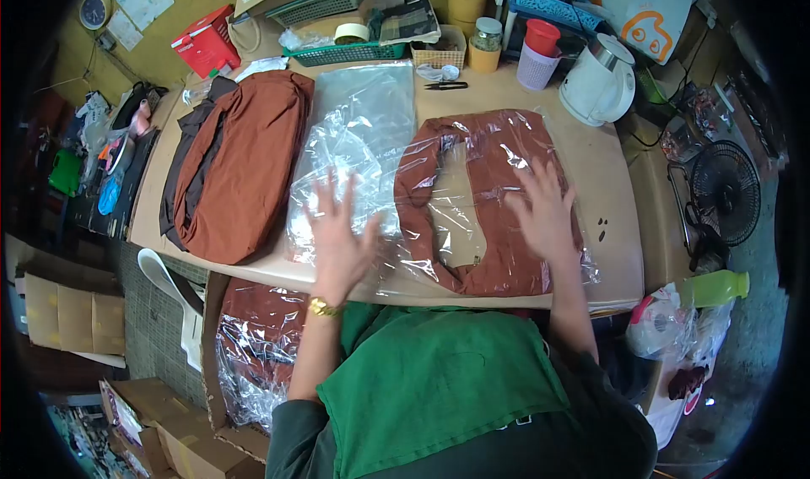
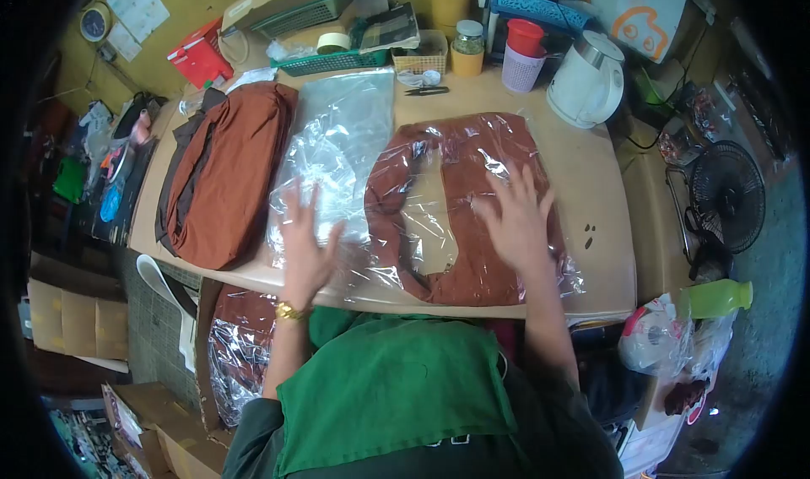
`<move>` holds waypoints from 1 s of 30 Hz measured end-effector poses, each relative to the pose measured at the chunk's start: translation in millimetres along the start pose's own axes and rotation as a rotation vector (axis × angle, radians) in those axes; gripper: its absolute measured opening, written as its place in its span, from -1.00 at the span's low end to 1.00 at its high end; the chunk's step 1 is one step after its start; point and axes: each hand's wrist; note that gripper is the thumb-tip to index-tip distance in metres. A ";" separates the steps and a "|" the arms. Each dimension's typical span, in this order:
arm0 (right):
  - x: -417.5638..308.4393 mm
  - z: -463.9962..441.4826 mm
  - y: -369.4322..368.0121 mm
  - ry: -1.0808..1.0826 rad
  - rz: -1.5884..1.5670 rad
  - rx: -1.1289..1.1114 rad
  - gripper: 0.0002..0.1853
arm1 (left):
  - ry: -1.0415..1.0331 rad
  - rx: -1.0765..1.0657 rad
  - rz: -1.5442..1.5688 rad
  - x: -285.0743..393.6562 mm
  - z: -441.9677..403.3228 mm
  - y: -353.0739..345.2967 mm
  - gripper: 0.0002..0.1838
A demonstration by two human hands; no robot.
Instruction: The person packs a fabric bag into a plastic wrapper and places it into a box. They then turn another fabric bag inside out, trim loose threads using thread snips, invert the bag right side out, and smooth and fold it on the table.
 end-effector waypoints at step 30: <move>76.6 24.5 -32.0 -0.207 -0.165 0.089 -0.44 | 0.537 0.111 0.518 -82.7 62.9 -31.7 -0.57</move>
Point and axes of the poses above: each hand's wrist, its own z-axis away from the middle knuckle, its own y-axis out of the back of the hand, x = y × z, and after that the axes turned 11 degrees about -y, right-handed
